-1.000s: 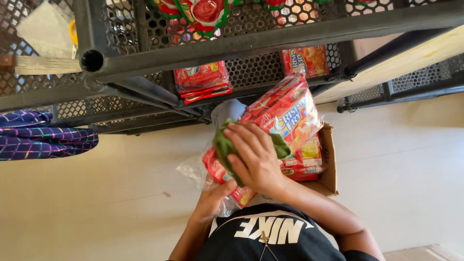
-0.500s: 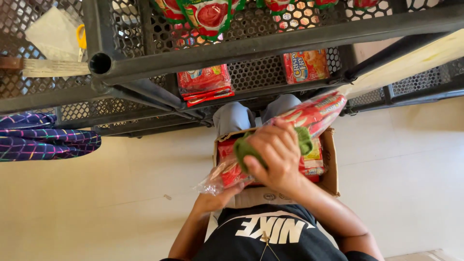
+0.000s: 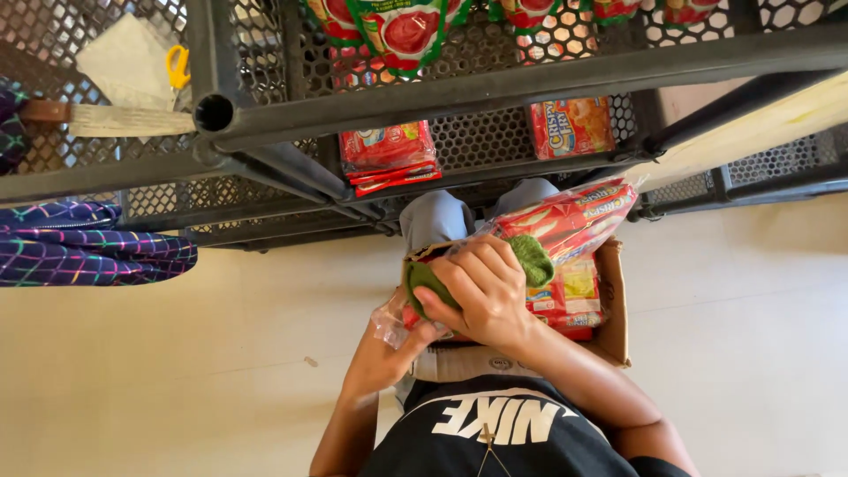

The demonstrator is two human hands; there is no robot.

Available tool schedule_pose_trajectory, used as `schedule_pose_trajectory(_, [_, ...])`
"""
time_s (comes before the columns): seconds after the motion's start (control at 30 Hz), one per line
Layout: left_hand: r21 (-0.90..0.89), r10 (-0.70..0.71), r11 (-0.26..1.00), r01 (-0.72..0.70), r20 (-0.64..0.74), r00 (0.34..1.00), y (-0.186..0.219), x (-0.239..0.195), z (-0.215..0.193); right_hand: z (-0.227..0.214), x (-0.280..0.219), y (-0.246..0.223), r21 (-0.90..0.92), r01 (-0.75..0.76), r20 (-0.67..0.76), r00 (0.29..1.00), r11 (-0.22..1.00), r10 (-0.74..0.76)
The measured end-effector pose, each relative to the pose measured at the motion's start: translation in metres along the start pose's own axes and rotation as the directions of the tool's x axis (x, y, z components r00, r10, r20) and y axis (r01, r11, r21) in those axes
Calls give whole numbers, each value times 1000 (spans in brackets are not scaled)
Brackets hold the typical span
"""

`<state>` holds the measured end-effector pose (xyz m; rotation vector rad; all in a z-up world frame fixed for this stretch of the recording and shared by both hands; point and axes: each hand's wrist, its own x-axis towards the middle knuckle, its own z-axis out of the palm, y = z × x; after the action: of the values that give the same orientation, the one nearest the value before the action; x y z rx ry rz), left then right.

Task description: Wiping down individual food packages with a cloth.

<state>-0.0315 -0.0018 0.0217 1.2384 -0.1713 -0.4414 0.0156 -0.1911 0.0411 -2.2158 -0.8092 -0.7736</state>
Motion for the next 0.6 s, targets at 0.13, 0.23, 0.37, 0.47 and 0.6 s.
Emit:
schedule_pose_trajectory(0.13, [113,4,994,8,-110,994,-31,-10,-11,-5,18,-24,26,-68,-19,998,997,68])
schedule_pose_trajectory(0.23, [439,288,870,-225,-82,954,-53,-14,-23,2,20,-26,113,1,17,1000,994,-3])
schedule_pose_trajectory(0.37, [422,84,906,29,-247,965,-44,-5,-15,7,6,-1,-29,10,33,999,1000,-9])
schedule_pose_trajectory(0.47, [416,198,902,-111,-172,965,-8,9,1,-6,3,7,-157,-56,-1,998,986,57])
schedule_pose_trajectory(0.6, [485,333,840,-244,-105,937,-6,13,5,-11,2,4,-299,-180,-33,983,937,179])
